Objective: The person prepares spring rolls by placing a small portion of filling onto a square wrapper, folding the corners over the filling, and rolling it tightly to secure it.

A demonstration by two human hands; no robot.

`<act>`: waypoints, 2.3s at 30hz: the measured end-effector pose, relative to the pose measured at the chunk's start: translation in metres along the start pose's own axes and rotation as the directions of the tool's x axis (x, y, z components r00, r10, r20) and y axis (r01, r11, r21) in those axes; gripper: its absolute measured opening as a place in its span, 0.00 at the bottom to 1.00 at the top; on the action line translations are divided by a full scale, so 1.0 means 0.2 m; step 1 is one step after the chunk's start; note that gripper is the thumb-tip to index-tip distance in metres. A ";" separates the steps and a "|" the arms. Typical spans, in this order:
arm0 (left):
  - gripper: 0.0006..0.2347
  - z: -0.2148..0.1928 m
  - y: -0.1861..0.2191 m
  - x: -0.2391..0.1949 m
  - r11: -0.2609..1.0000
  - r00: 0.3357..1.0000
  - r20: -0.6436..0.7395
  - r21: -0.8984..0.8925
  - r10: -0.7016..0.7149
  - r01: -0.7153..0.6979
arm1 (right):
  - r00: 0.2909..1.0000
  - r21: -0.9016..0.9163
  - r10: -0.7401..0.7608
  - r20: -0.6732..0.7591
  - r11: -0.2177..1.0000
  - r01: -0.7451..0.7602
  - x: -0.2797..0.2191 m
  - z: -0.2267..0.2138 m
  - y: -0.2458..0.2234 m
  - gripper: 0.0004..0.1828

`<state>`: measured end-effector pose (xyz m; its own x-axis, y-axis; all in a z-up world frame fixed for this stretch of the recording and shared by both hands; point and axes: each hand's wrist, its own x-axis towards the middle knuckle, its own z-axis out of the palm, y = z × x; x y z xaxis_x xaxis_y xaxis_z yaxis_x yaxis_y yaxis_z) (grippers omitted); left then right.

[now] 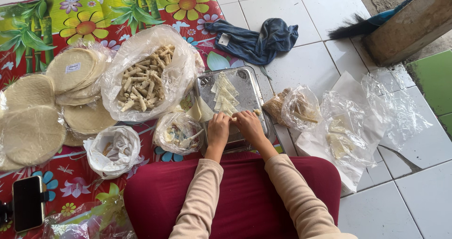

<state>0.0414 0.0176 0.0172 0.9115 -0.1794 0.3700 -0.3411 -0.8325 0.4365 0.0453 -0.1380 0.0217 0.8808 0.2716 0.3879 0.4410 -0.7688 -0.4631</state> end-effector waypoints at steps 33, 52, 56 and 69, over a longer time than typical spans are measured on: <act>0.05 -0.01 0.01 0.02 0.985 0.997 -0.072 0.175 0.000 0.012 | 0.998 -0.191 0.018 -0.061 0.981 -0.030 0.03 0.00 -0.03 0.06; 0.10 0.10 -0.01 0.04 0.981 0.995 -0.091 0.190 -0.033 0.049 | 0.990 -0.196 0.079 -0.119 0.975 -0.101 0.08 0.05 0.01 0.08; 0.09 0.17 -0.07 0.08 0.993 0.996 -0.042 0.089 -0.078 0.081 | 0.972 -0.239 0.104 -0.212 0.959 -0.155 0.09 0.07 0.02 0.11; 0.11 0.09 -0.30 0.22 0.187 0.799 0.284 -0.880 -0.531 0.437 | 0.989 -0.173 0.049 -0.143 0.982 -0.073 0.03 0.08 -0.04 0.08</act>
<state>0.1059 0.0503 -0.0084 0.9742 0.1495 -0.1690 0.1326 0.2265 0.9649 0.0491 -0.1221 0.0149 0.8674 0.1484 0.4749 0.3386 -0.8754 -0.3450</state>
